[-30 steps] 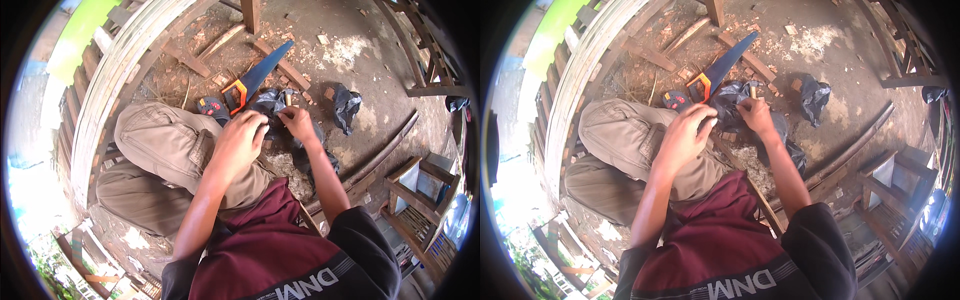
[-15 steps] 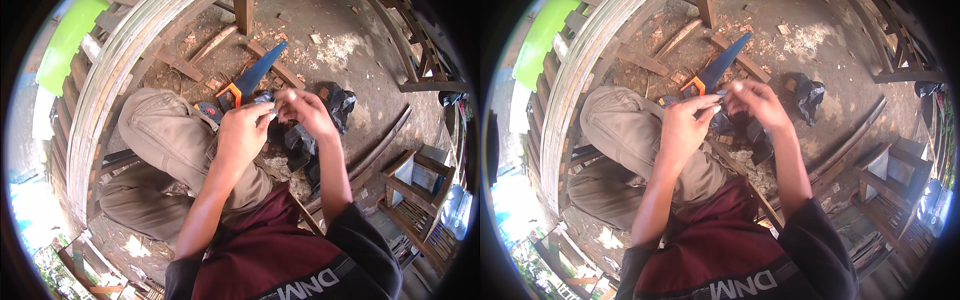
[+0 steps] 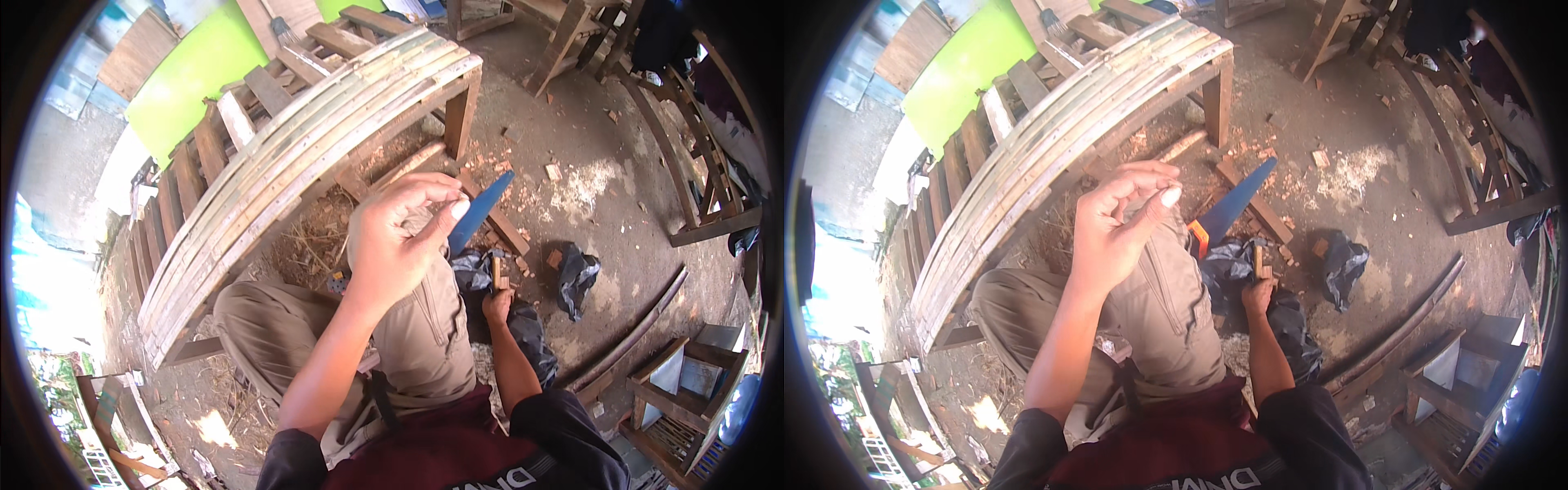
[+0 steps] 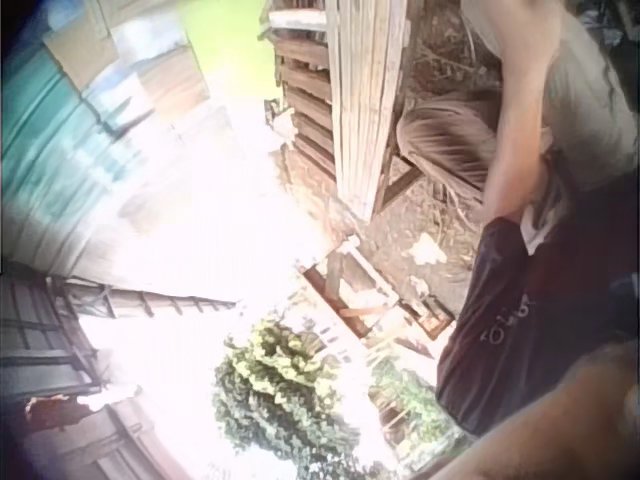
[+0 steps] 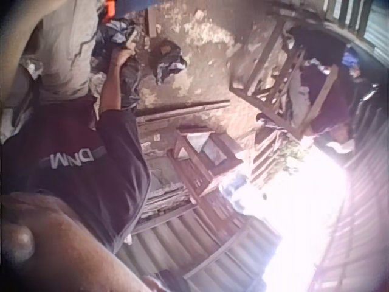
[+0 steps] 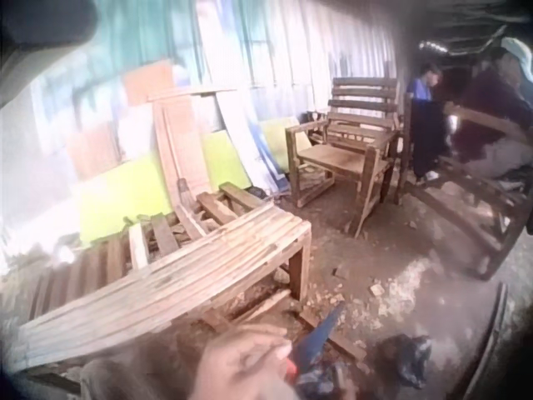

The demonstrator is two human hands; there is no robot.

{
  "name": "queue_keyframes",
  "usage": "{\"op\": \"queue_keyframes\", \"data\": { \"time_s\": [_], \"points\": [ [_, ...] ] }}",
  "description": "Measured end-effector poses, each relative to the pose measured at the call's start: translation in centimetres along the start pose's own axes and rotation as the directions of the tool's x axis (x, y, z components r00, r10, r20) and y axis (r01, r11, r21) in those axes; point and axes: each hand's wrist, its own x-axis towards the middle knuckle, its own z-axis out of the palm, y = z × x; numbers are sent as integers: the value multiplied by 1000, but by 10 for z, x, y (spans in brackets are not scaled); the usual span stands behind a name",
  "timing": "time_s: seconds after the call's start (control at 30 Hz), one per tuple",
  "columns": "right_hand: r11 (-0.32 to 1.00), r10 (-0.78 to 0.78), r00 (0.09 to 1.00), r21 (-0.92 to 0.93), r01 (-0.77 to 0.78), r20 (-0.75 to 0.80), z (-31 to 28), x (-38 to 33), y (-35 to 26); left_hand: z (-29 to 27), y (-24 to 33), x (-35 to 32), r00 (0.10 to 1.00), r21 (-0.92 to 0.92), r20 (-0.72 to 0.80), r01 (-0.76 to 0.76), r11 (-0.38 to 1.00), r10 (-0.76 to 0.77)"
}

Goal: The person sits on the ground and uses a hammer to drive nails into a wooden pallet, securing planks to the frame. They repeatedly pick up nails from a plastic bag and hammer them into place.

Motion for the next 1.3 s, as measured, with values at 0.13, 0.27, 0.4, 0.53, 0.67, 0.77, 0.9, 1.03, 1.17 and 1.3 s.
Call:
{"op": "queue_keyframes", "data": {
  "time_s": [0.13,0.27,0.4,0.53,0.67,0.77,0.9,1.03,1.17,1.3],
  "points": [
    [986,-15,999,164,19,-28,-30,-10,-33,-38,-7,49,998,51,-46,44,998,-42],
    [949,97,995,303,-82,-36,-68,-13,-75,-81,-34,121,998,167,-60,11,986,-1],
    [924,33,989,383,26,-145,-107,-6,-128,-112,-87,208,989,441,-74,-81,894,126],
    [891,-114,979,418,177,-171,-161,16,-220,-133,-150,282,942,620,-64,-222,753,330],
    [717,-111,993,695,47,48,-213,52,-310,-111,-182,294,995,765,-66,4,644,73],
    [649,-150,979,761,-7,137,-244,94,-399,-119,-194,290,992,782,-69,-12,624,106],
    [627,-247,936,778,-42,250,-254,183,-488,-110,-186,292,992,810,-24,-52,584,123],
    [587,-308,813,771,-246,494,-252,273,-561,-112,-193,295,991,817,-5,-71,572,132],
    [738,-268,701,608,-292,661,-245,306,-588,-113,-188,295,996,797,25,-69,600,82],
    [798,-223,669,527,-292,709,-248,305,-600,-116,-190,293,996,811,26,-70,581,83]
  ]
}}
